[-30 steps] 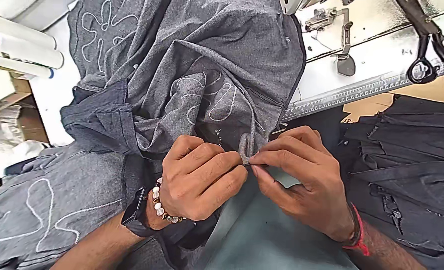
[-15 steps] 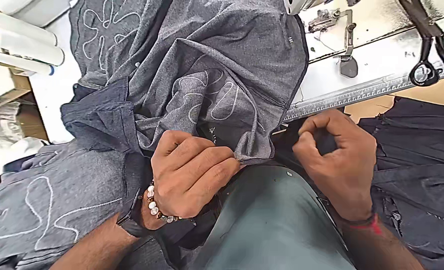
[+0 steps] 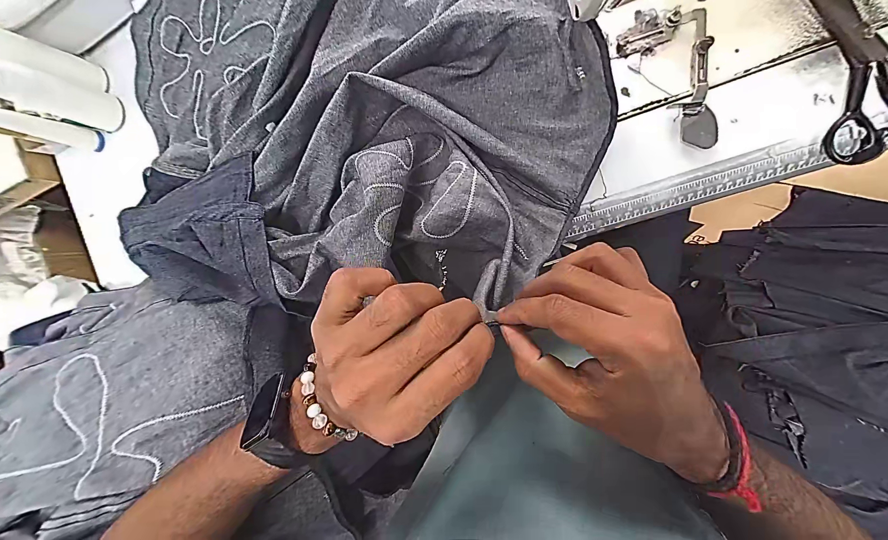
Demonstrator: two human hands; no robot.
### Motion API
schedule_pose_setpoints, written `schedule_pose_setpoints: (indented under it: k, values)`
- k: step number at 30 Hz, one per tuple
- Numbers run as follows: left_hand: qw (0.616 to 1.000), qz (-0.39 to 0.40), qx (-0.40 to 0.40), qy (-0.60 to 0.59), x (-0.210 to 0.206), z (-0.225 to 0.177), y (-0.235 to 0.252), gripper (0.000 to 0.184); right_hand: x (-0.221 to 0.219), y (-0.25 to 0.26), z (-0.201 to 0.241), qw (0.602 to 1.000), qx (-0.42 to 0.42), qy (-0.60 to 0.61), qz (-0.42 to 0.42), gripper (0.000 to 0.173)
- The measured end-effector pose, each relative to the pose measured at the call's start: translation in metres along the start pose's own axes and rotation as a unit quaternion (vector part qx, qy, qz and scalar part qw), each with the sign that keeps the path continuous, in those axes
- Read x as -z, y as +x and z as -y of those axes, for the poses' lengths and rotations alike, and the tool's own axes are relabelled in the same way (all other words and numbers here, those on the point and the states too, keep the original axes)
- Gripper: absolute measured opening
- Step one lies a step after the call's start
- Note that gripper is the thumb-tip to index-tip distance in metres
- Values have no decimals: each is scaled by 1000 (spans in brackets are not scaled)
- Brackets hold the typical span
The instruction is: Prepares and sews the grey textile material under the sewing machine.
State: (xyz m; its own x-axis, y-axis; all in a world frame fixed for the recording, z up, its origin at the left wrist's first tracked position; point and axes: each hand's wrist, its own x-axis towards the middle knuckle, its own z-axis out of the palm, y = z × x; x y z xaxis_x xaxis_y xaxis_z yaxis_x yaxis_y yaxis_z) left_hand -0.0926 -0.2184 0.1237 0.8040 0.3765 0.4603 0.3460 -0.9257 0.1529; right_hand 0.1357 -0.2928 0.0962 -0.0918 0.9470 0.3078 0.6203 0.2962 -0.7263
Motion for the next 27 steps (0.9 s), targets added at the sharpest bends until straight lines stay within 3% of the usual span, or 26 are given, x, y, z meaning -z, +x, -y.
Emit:
schedule_pose_setpoints:
  k: [5,10,13,17,20,27]
  values:
    - [1000,11,-15,14,-5,-2,-1,7,-8,-2,4,996,34,-78,13,15]
    - [1000,-1,0,24,-6,-4,-1,8,-6,1,-7,985,-81,-132,-74,17]
    - [1000,-16,17,5,-3,-2,-2,11,1,-1,-25,983,-148,-59,-94,11]
    - [1000,-20,15,-7,-4,0,0,11,1,-9,-19,987,-103,107,-57,14]
    - [1000,-19,12,-4,-3,-1,-1,12,1,-9,-15,986,-63,137,-72,13]
    - [1000,-5,-3,5,-1,-2,0,10,0,-7,-9,983,-66,165,-42,12]
